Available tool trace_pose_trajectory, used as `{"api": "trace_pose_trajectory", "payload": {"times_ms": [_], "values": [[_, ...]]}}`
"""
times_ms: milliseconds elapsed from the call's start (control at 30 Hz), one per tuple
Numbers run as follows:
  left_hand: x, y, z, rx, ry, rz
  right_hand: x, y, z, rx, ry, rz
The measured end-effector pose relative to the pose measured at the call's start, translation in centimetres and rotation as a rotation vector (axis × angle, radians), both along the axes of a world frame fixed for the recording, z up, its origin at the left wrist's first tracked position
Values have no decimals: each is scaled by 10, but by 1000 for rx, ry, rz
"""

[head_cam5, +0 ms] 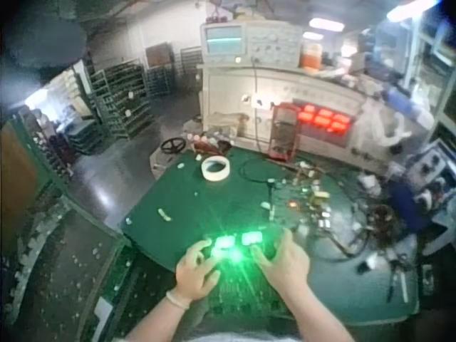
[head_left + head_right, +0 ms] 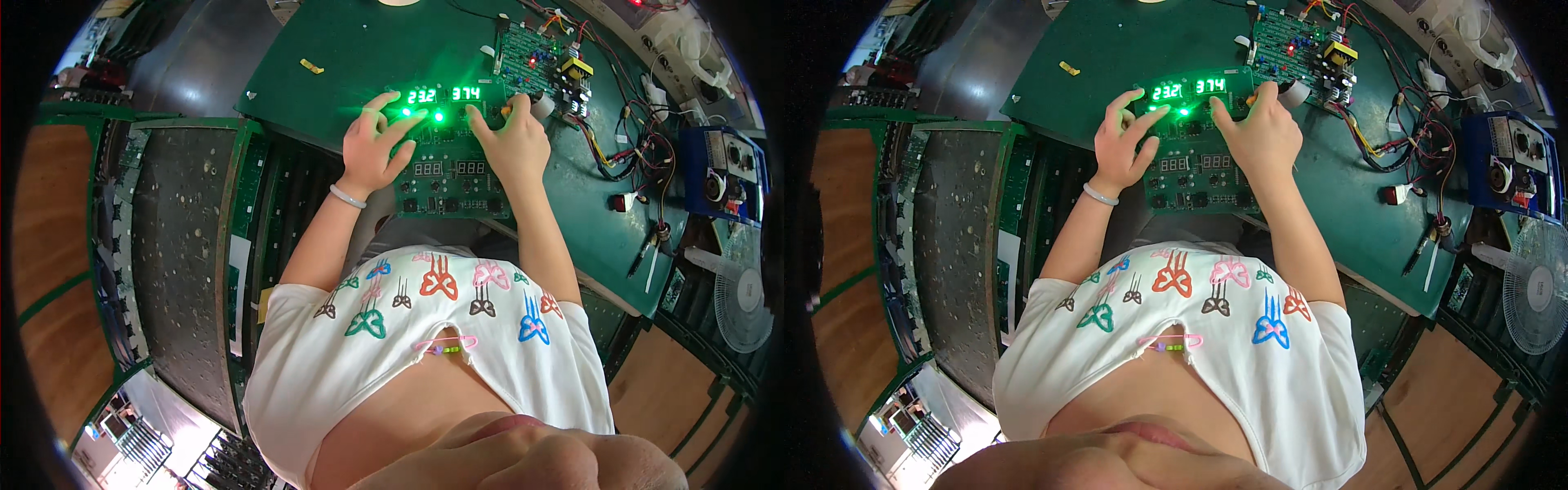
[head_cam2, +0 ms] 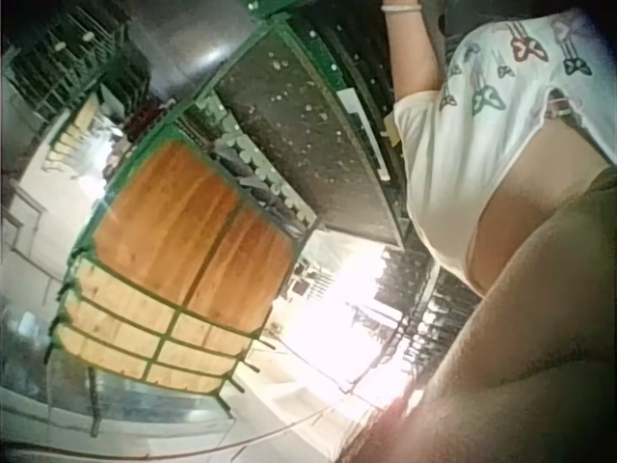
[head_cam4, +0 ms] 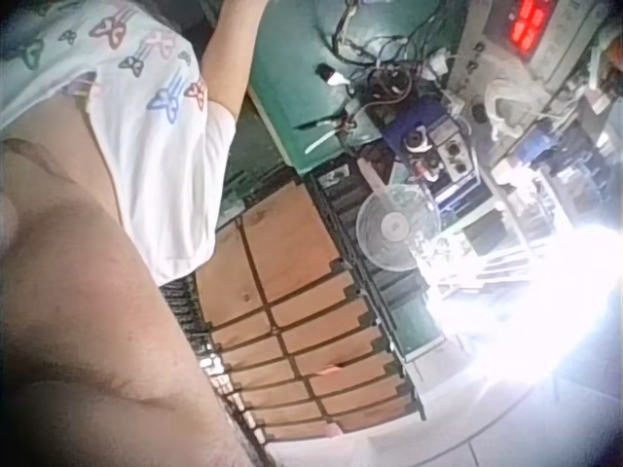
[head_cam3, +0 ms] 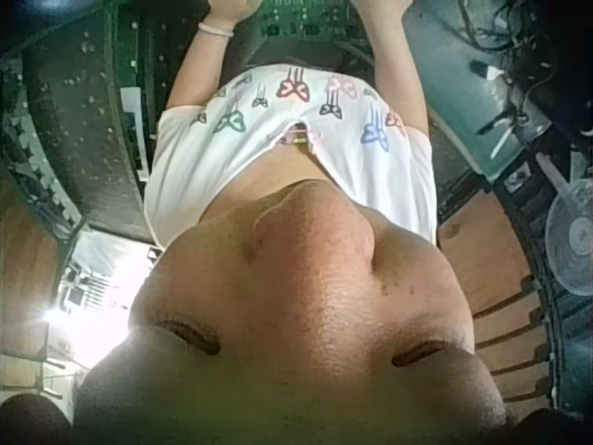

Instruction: The person tests green circuit boards with digital displays by connecting them to a power source and using a screwdriver to adjust components. They repeatedly connect and disconnect the boards, observing the LED readouts to verify functionality.

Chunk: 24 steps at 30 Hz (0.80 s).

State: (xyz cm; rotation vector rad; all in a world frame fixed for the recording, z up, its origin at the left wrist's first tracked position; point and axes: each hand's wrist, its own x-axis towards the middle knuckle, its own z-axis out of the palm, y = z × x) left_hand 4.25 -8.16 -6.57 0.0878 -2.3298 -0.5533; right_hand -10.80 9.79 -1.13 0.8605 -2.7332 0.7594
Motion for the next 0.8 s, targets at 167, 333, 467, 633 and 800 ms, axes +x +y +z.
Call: {"api": "trace_pose_trajectory", "payload": {"times_ms": [167, 333, 467, 633, 800], "values": [[-1, 0, -4, -71, -26, 40, -2, 0, -6, -87, 58, 33], [-2, 2, -3, -47, -3, 29, 6, -6, 7, 33, -1, -20], [-2, 2, -2, -68, -3, 42, 5, -1, 5, 6, 23, 30], [-3, 0, -4, -68, 3, 24, 9, -1, 8, 28, 3, 16], [-3, 2, -1, -43, 25, 26, 8, -4, 7, 52, -40, -16]]}}
